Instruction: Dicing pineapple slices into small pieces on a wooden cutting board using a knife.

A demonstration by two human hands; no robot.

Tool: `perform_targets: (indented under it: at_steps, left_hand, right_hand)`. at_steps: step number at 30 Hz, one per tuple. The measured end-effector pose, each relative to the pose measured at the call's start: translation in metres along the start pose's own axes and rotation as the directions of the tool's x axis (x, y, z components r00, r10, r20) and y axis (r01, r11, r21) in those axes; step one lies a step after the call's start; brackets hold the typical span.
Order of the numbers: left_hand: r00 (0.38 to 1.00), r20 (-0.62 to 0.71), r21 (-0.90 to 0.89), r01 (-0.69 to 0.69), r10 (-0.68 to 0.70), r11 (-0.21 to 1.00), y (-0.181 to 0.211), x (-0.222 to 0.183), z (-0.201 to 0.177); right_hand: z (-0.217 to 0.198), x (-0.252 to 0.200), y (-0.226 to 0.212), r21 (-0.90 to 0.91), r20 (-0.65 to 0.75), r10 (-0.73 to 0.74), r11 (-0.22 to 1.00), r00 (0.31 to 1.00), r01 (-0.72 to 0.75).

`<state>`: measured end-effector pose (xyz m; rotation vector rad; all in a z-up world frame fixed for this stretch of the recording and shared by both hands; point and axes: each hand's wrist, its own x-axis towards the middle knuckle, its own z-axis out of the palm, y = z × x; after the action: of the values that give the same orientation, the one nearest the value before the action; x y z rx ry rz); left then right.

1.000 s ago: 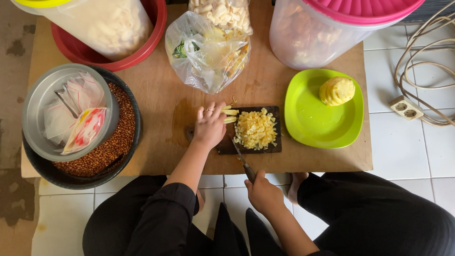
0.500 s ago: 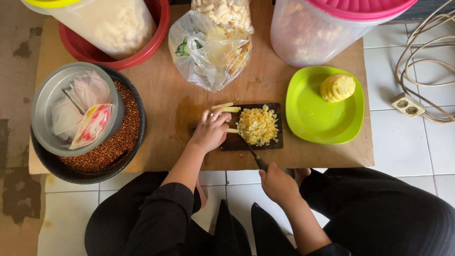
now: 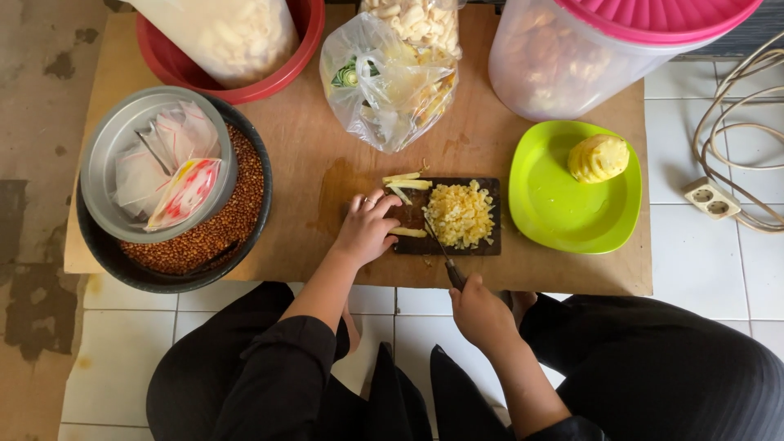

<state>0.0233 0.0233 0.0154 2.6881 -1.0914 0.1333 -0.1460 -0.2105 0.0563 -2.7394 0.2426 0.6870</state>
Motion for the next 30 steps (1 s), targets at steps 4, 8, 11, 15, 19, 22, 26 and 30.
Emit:
perform_targets:
  at_steps: [4, 8, 11, 15, 19, 22, 26, 30]
  left_hand:
    - [0.999, -0.051, -0.02, -0.004, 0.003, 1.0, 0.001, -0.003, 0.002]
    - [0.996, -0.086, -0.044, -0.037, 0.033, 0.998, -0.001, -0.005, 0.008]
    - [0.993, -0.109, -0.044, -0.044, 0.039, 0.998, 0.0, -0.005, 0.012]
    - [0.996, -0.084, -0.057, -0.045, 0.04, 0.997, 0.008, -0.003, 0.003]
    - [0.993, -0.106, -0.054, -0.049, 0.043, 0.997, 0.01, 0.001, 0.011]
    - [0.992, -0.116, -0.055, -0.054, 0.048, 0.997, 0.014, 0.002, 0.016]
    - [0.988, -0.143, -0.038, -0.061, 0.055, 0.997, 0.017, 0.003, 0.019]
    - [0.987, -0.156, -0.037, -0.046, 0.039, 0.998, 0.023, 0.003, 0.027]
  right_hand:
    - [0.026, -0.003, -0.002, -0.221, -0.077, -0.096, 0.972, 0.992, 0.077]
    - [0.065, 0.005, -0.002, -0.192, -0.137, -0.141, 0.975, 0.98, 0.114]
    - [0.065, -0.006, -0.002, -0.213, -0.125, -0.241, 0.954, 0.962, 0.211]
    - [0.077, -0.008, -0.005, -0.195, -0.079, -0.253, 0.953, 0.964, 0.234]
    - [0.073, -0.008, -0.019, -0.004, 0.034, -0.195, 0.981, 0.98, 0.195]
    - [0.077, -0.006, -0.025, 0.135, 0.074, -0.113, 0.986, 0.991, 0.103]
    - [0.061, -0.006, -0.034, 0.231, 0.155, -0.001, 0.972, 0.988, -0.035]
    - [0.054, -0.006, -0.039, 0.248, 0.205, 0.04, 0.965, 0.978, -0.091]
